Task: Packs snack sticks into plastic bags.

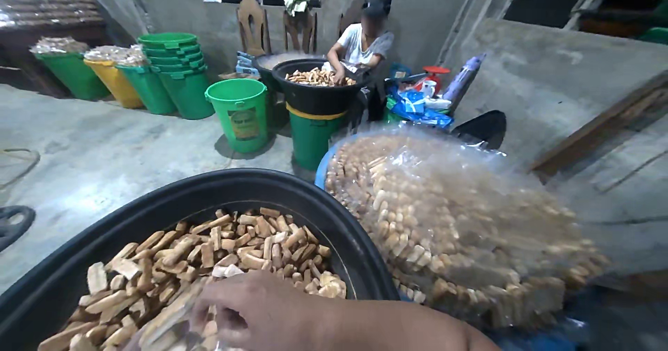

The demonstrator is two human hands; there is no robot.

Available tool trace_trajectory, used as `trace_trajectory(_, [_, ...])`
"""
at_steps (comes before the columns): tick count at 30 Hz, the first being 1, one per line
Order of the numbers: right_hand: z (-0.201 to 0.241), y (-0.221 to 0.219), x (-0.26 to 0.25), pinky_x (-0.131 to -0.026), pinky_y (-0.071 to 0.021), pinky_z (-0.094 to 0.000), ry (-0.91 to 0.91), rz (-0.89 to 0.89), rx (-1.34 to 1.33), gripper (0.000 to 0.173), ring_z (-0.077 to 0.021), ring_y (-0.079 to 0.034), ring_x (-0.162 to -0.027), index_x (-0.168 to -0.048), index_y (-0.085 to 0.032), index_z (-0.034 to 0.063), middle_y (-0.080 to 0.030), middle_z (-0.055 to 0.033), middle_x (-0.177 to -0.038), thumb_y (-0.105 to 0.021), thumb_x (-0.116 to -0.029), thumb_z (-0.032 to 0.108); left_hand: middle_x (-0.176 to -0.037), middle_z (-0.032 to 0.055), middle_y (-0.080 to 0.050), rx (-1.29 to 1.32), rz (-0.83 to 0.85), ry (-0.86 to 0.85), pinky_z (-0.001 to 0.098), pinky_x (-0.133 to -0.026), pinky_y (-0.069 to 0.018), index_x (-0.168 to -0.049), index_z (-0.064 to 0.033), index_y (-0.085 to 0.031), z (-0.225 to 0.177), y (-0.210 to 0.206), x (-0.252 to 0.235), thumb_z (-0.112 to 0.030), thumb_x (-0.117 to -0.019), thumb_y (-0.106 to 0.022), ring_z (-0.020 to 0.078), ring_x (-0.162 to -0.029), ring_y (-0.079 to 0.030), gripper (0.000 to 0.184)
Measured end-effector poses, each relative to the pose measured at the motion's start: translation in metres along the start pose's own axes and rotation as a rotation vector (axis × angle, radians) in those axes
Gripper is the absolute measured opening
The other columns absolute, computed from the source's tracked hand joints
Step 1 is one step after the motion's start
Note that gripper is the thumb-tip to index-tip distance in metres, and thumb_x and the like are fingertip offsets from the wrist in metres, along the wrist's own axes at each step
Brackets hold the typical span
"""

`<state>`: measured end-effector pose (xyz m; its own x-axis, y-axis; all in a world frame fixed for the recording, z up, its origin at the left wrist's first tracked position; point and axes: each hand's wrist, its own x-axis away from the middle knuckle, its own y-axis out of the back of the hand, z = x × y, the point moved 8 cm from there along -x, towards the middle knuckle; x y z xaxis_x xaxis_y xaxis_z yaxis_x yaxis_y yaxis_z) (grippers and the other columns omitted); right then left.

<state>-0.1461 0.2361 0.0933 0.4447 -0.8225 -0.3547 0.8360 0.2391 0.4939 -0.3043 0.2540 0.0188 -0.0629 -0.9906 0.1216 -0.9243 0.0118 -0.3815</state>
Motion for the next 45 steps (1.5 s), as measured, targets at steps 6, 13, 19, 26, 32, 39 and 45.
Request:
trace_trajectory(6, [0.0, -0.014, -0.001, -0.083, -0.0571, -0.0556, -0.063, 0.152, 0.12, 0.033, -0.04, -0.072, -0.091, -0.13, -0.062, -0.0053, -0.072, -0.0257, -0.103, -0.058, -0.0971, -0.005, -0.11, -0.0072, -0.074, 0.037, 0.21, 0.009, 0.0303, -0.089, -0.0599, -0.13, -0.0166, -0.052, 0.003, -0.001, -0.003, -0.046, -0.1076, 0.0, 0.0081, -0.102, -0.071, 0.064])
trace_trajectory(13, [0.008, -0.001, 0.003, -0.074, -0.0602, -0.0511, 0.028, -0.114, 0.175, 0.041, -0.0351, -0.074, -0.081, -0.132, -0.063, -0.003, -0.073, -0.0217, -0.098, -0.058, -0.0915, -0.01, -0.108, -0.0063, -0.076, 0.065, 0.121, -0.044, 0.0275, -0.079, -0.0628, -0.135, -0.0173, -0.054, -0.008, 0.005, -0.001, -0.043, -0.1092, -0.005, 0.0068, -0.093, -0.073, 0.06])
trace_trajectory(19, [-0.001, -0.033, 0.005, -0.072, -0.061, -0.0455, 0.118, -0.001, 0.287, 0.05, -0.032, -0.073, -0.077, -0.143, -0.06, 0.0042, -0.075, -0.0195, -0.102, -0.052, -0.0943, -0.005, -0.12, 0.0059, -0.072, 0.119, 0.057, -0.081, 0.0308, -0.081, -0.0621, -0.152, -0.0058, -0.03, -0.019, 0.001, 0.007, -0.044, -0.1072, 0.006, 0.0151, -0.098, -0.073, 0.069])
trace_trajectory(26, [-0.022, -0.044, 0.005, -0.07, -0.0559, -0.0381, -0.109, 0.251, 0.004, 0.051, -0.0193, -0.063, -0.075, -0.152, -0.048, 0.009, -0.067, -0.0131, -0.096, -0.045, -0.1017, 0.006, -0.111, 0.0037, -0.067, -0.344, -0.121, -0.206, 0.0246, -0.077, -0.0569, -0.142, -0.0033, -0.049, -0.038, 0.026, 0.006, -0.033, -0.1106, -0.009, 0.0056, -0.087, -0.066, 0.059])
trace_trajectory(32, [-0.037, -0.079, 0.014, -0.067, -0.0586, -0.0244, -0.351, 0.457, -0.453, 0.018, -0.0041, -0.065, -0.072, -0.104, -0.061, -0.0002, -0.064, -0.0013, -0.095, -0.046, -0.0949, -0.001, -0.121, 0.0085, -0.061, -0.575, -0.197, -0.225, 0.0252, -0.085, -0.0484, -0.137, -0.0019, -0.054, -0.038, 0.036, 0.004, -0.029, -0.1116, -0.017, 0.0071, -0.099, -0.058, 0.053])
trace_trajectory(39, [-0.047, -0.063, 0.005, -0.057, -0.0407, -0.0203, -0.361, 0.442, -0.285, 0.034, -0.0011, -0.049, -0.066, -0.119, -0.066, 0.0031, -0.064, -0.0018, -0.102, -0.041, -0.0964, -0.002, -0.135, 0.014, -0.057, -0.71, 0.06, -0.025, 0.0348, -0.092, -0.0539, -0.154, -0.0047, -0.034, -0.032, 0.024, 0.0, -0.029, -0.1092, -0.032, 0.0155, -0.108, -0.063, 0.051])
trace_trajectory(45, [-0.033, -0.068, 0.004, -0.099, -0.0475, -0.0624, -0.267, 0.541, 0.283, 0.036, -0.0487, -0.063, -0.115, -0.134, -0.063, 0.0025, -0.065, -0.0302, -0.123, -0.043, -0.104, -0.002, -0.11, 0.0128, -0.067, -0.797, -0.01, -0.134, 0.0325, -0.086, -0.0549, -0.142, 0.002, -0.048, -0.036, 0.017, 0.003, -0.019, -0.1018, -0.059, 0.0126, -0.092, -0.066, 0.047])
